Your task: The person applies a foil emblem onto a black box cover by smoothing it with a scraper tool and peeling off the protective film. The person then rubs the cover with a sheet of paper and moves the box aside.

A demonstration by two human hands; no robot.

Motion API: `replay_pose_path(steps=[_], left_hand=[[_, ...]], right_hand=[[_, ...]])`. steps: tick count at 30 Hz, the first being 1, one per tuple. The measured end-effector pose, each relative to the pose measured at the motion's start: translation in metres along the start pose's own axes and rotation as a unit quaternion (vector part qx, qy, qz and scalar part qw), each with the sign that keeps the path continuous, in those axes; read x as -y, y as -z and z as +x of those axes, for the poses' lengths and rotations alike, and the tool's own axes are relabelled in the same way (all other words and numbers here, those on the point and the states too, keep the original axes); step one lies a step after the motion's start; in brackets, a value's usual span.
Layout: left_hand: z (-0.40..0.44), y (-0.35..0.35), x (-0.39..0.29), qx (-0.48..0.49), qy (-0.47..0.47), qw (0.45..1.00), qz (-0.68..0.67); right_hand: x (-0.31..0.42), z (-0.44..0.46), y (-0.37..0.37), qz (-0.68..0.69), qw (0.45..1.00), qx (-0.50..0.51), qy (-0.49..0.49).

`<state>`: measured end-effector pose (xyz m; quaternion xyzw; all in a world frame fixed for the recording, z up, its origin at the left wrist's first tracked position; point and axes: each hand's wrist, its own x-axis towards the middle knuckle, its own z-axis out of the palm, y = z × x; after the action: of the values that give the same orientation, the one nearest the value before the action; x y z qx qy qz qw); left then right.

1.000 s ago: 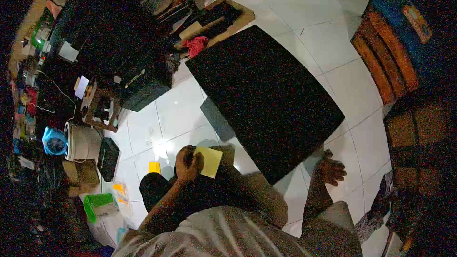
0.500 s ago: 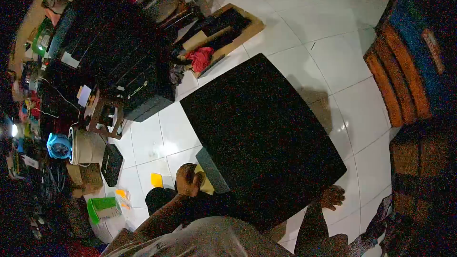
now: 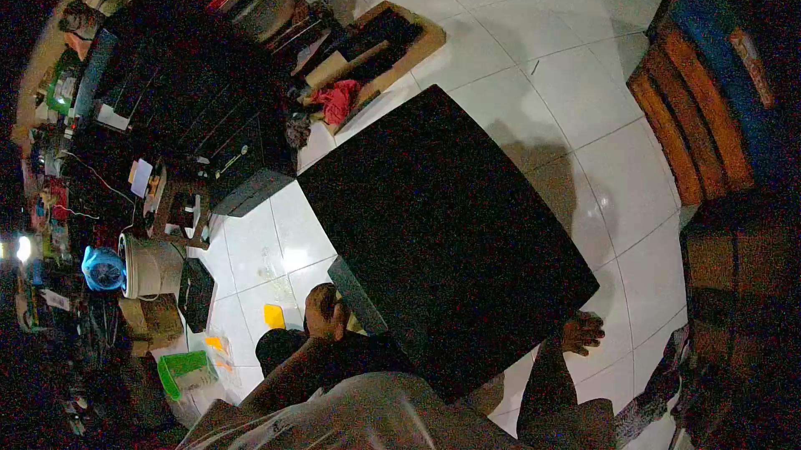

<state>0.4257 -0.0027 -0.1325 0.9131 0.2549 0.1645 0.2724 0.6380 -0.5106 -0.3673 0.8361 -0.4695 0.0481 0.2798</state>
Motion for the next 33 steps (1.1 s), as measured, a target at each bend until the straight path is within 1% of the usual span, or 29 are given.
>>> replay_pose_path(steps=[1, 4, 5, 6, 7, 8, 10, 13, 14, 15, 17, 18, 19, 20, 22, 23, 24, 26, 27, 29, 30, 32, 33], left_hand=[[0.0, 0.0, 0.001, 0.014, 0.014, 1.0, -0.018], [0.001, 0.005, -0.006, 0.015, 0.033, 0.999, -0.03], [0.003, 0.005, -0.004, 0.019, 0.031, 0.999, -0.031], [0.004, 0.006, -0.003, 0.024, 0.008, 1.0, -0.004], [0.004, 0.006, -0.001, 0.03, -0.015, 0.999, 0.022], [0.004, 0.006, 0.0, 0.031, -0.017, 0.999, 0.022], [0.003, 0.006, 0.002, 0.049, 0.031, 0.998, -0.002], [0.003, 0.006, 0.007, 0.057, 0.022, 0.998, 0.017], [0.002, 0.005, 0.009, 0.058, 0.021, 0.998, 0.018], [0.002, 0.004, 0.011, 0.054, 0.019, 0.998, 0.014], [0.002, 0.005, 0.012, 0.053, 0.016, 0.998, 0.01], [0.002, 0.005, 0.012, 0.054, 0.019, 0.998, 0.01], [0.003, 0.005, 0.01, 0.055, 0.021, 0.998, 0.011], [0.003, 0.005, 0.008, 0.054, 0.02, 0.998, 0.011], [0.002, 0.004, 0.003, 0.02, 0.023, 1.0, -0.005], [0.002, 0.004, 0.004, 0.02, 0.022, 1.0, -0.004], [0.003, 0.005, 0.005, 0.035, 0.036, 0.999, -0.012], [0.003, 0.003, 0.011, 0.051, 0.047, 0.997, -0.019], [0.002, 0.002, 0.014, 0.052, 0.045, 0.998, -0.003], [0.003, 0.003, 0.013, 0.052, 0.042, 0.998, 0.013], [0.003, 0.005, 0.011, 0.064, 0.051, 0.997, 0.002], [0.003, 0.004, 0.016, 0.076, 0.058, 0.995, -0.008], [0.001, 0.002, 0.021, 0.065, 0.045, 0.997, -0.013]], right_hand=[[0.001, -0.002, -0.004, -0.002, 1.0, 0.003, 0.002], [-0.003, -0.004, -0.013, -0.012, 1.0, 0.014, 0.004], [-0.002, -0.004, -0.016, -0.014, 1.0, 0.015, 0.001], [0.0, -0.005, -0.018, 0.023, 0.999, -0.037, -0.002], [-0.001, -0.003, -0.015, 0.021, 0.999, -0.036, -0.005], [-0.002, -0.001, -0.009, 0.023, 0.999, -0.042, 0.003], [-0.005, 0.003, 0.009, 0.028, 0.998, -0.054, 0.017], [-0.009, 0.005, 0.039, 0.038, 0.996, -0.07, 0.042], [-0.011, 0.005, 0.048, 0.082, 0.98, 0.167, 0.064], [-0.01, 0.005, 0.042, 0.082, 0.98, 0.169, 0.063], [-0.005, 0.003, 0.025, 0.017, 0.989, 0.121, 0.088], [-0.004, 0.001, 0.017, 0.017, 0.989, 0.121, 0.087], [-0.003, -0.002, 0.013, 0.104, 0.992, -0.02, 0.075], [-0.004, -0.002, 0.017, 0.105, 0.992, -0.019, 0.074], [-0.007, 0.003, 0.04, 0.122, 0.989, 0.008, 0.079], [-0.009, 0.006, 0.063, 0.05, 0.978, 0.177, 0.097], [-0.009, 0.007, 0.064, 0.051, 0.978, 0.179, 0.096], [-0.008, 0.007, 0.064, 0.09, 0.965, 0.234, 0.076], [-0.005, 0.005, 0.053, 0.091, 0.965, 0.235, 0.075], [0.002, -0.001, 0.036, -0.024, 0.986, 0.158, 0.056], [0.001, -0.003, 0.03, -0.022, 0.986, 0.159, 0.055], [-0.002, -0.004, 0.033, 0.034, 0.995, 0.078, 0.05], [-0.003, -0.004, 0.034, 0.035, 0.995, 0.078, 0.05]])
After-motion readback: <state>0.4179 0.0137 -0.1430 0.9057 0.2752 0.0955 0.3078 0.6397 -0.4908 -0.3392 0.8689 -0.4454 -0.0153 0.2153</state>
